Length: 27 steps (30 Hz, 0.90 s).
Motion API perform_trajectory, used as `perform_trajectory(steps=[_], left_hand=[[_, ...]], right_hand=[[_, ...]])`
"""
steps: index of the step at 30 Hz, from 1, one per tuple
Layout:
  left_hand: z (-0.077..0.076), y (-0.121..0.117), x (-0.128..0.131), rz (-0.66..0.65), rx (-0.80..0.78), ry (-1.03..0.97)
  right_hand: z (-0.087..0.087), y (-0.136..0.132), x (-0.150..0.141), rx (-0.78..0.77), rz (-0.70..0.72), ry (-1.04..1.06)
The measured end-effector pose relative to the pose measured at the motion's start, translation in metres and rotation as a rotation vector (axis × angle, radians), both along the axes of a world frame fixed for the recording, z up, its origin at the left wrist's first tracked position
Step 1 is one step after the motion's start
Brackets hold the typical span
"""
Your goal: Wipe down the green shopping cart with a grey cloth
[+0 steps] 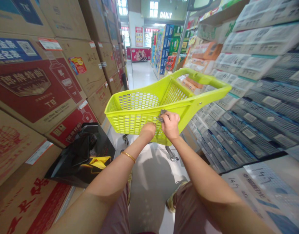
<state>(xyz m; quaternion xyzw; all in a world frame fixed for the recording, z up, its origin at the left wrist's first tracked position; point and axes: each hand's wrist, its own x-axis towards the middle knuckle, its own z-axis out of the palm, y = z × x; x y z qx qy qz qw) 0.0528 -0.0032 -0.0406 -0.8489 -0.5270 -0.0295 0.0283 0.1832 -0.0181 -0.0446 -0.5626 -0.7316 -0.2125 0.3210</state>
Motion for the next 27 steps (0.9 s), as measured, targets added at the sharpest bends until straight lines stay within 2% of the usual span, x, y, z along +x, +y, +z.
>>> perform_trajectory(steps=[3,8,13,16,20,27], left_hand=[[-0.002,0.000,0.000,0.003,0.012,0.017],[-0.004,0.001,-0.003,-0.010,0.021,0.005],[-0.001,-0.001,-0.002,0.011,0.032,0.007],[0.002,-0.003,-0.001,0.004,0.029,0.010],[0.004,-0.006,0.000,-0.009,0.025,0.007],[-0.002,-0.003,0.000,-0.009,0.037,0.001]], right_hand=[[-0.005,-0.001,-0.002,-0.072,0.012,-0.052],[-0.026,-0.006,-0.002,-0.185,0.066,-0.193],[-0.046,-0.013,0.001,-0.277,0.124,-0.313],[-0.050,-0.013,0.002,-0.294,0.152,-0.306],[-0.041,-0.008,0.003,-0.214,0.109,-0.196],[-0.006,-0.002,-0.002,-0.071,0.027,-0.033]])
